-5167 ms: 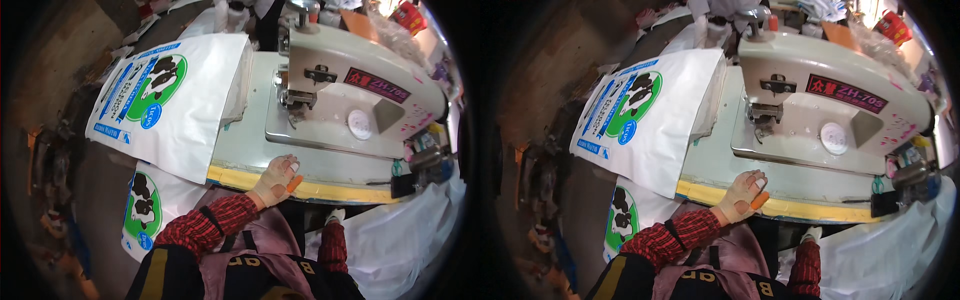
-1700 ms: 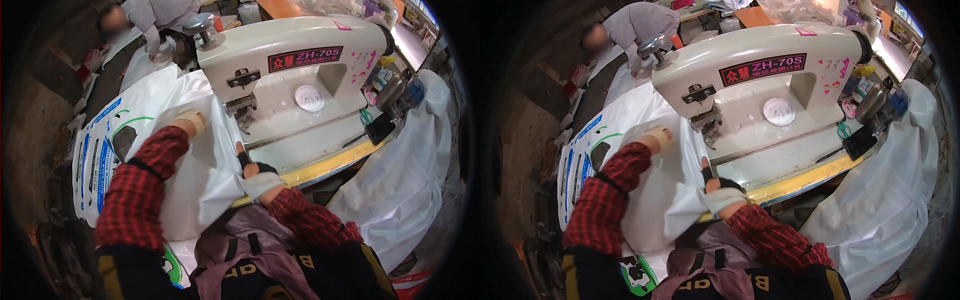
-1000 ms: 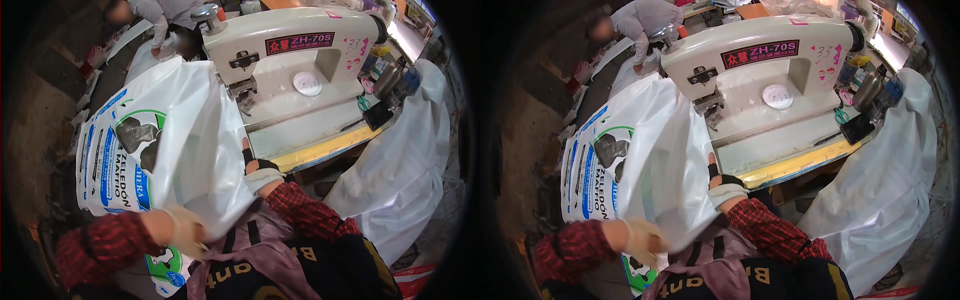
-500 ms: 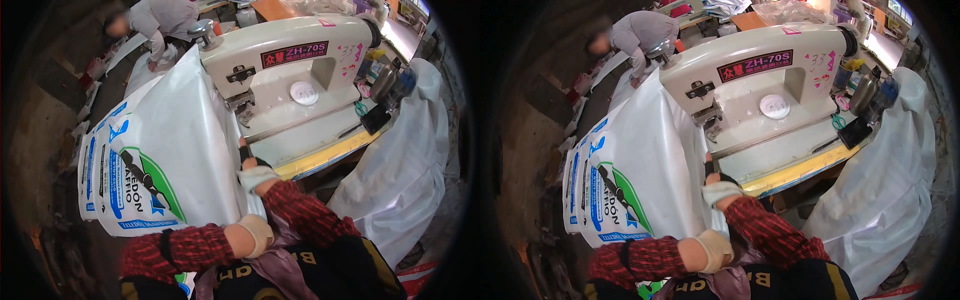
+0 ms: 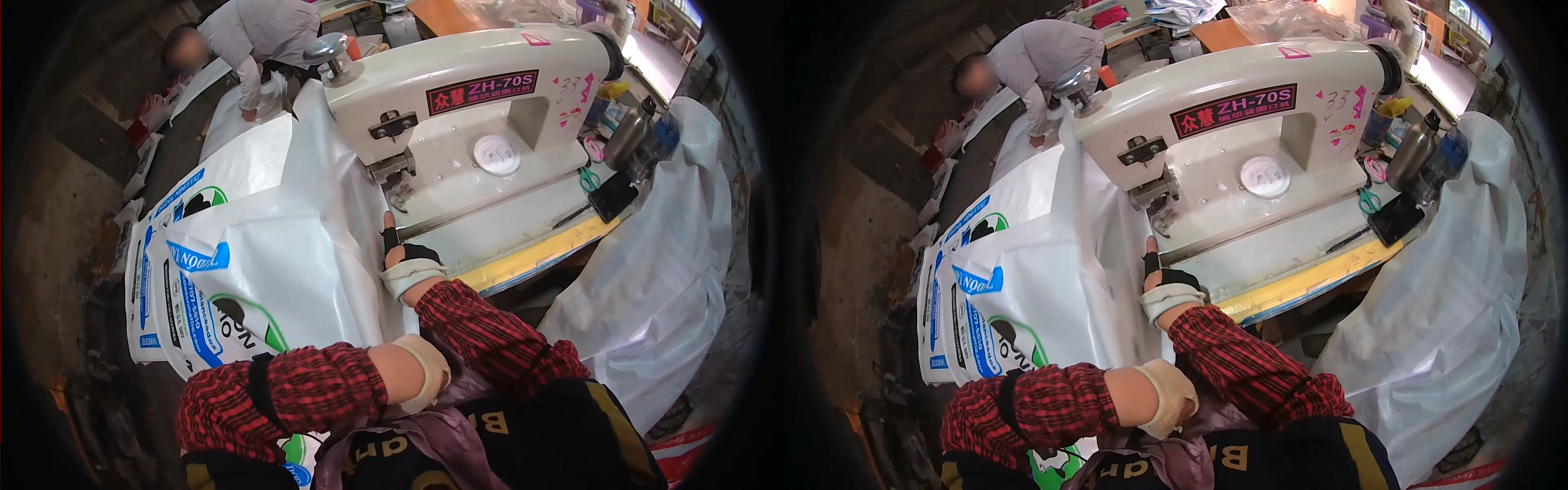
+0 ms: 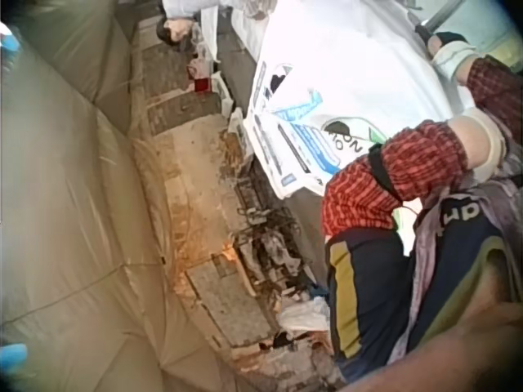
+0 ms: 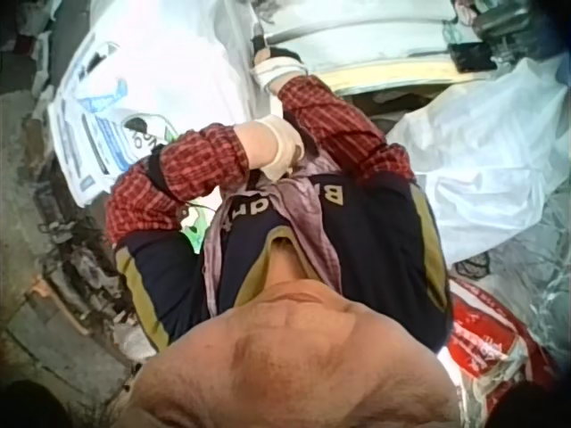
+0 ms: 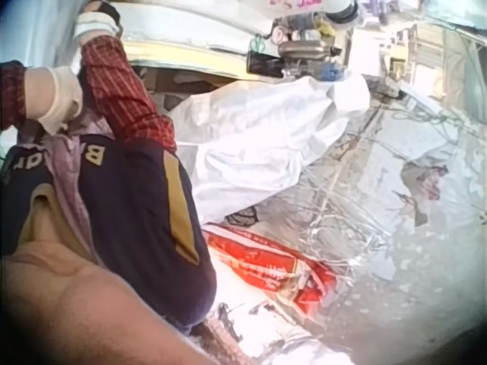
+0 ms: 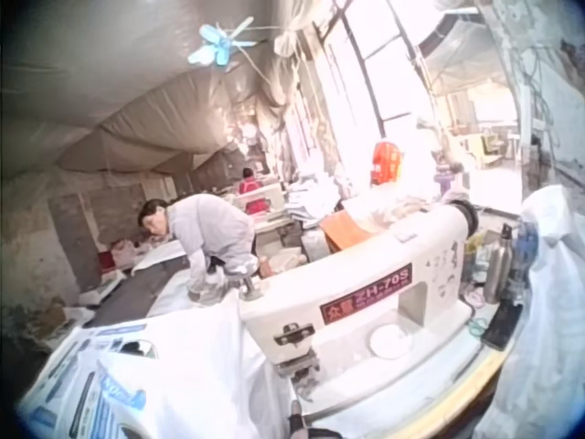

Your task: Aligning, folding, and sewing heavy printed plastic bags using an industrial sewing machine.

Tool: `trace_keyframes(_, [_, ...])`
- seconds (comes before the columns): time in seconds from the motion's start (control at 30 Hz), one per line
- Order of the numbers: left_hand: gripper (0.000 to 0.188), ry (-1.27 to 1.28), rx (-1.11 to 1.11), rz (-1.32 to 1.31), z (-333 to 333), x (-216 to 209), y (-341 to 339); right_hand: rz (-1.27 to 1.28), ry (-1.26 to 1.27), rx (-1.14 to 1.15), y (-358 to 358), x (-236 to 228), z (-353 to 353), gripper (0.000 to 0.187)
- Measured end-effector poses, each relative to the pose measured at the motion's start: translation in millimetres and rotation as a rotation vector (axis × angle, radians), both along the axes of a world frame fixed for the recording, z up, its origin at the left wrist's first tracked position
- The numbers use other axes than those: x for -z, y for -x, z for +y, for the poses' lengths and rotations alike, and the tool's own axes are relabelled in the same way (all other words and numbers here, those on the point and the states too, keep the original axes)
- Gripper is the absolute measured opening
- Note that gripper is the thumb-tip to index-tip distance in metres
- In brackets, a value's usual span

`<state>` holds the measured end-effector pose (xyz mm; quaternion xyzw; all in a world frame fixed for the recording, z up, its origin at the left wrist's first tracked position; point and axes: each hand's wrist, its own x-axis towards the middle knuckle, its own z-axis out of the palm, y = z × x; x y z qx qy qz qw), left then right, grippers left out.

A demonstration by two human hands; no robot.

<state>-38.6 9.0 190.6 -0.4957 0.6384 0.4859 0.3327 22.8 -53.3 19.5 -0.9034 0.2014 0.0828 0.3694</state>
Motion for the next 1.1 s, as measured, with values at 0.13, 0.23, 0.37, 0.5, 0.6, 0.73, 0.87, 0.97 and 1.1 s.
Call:
trace_keyframes(0.13, [0.019,0.108,-0.089,-0.011,11,32,-16,-0.039,-0.016,0.042,-8,0,-2,0.066])
trace_keyframes(0.23, [0.018,0.298,-0.164,-0.017,28,28,-41,-0.076,-0.014,0.03,0,3,3,0.068])
trace_keyframes(0.37, [0.033,0.724,-0.13,-0.175,42,-20,-95,-0.029,-0.031,-0.077,40,4,1,0.069])
trace_keyframes(0.5, [0.059,0.739,-0.04,-0.404,57,-74,-118,0.005,-0.045,-0.163,71,0,7,0.07])
trace_keyframes(0.6, [0.044,0.737,0.019,-0.451,69,-97,-124,0.033,-0.047,-0.222,78,-3,6,0.071])
trace_keyframes(0.73, [0.014,0.714,0.061,-0.683,76,-115,-124,0.021,-0.025,-0.238,55,-12,-5,0.073])
trace_keyframes(0.87, [0.007,0.708,-0.171,-0.135,85,-108,-45,-0.049,0.018,-0.202,-1,-30,-11,0.074])
trace_keyframes(0.97, [0.01,0.526,-0.191,0.147,68,-42,-31,-0.001,0.011,-0.112,-19,-25,-21,0.075])
trace_keyframes(1.1, [0.015,0.483,-0.146,0.097,63,-49,-41,0.011,0.011,-0.167,9,-13,-13,0.077])
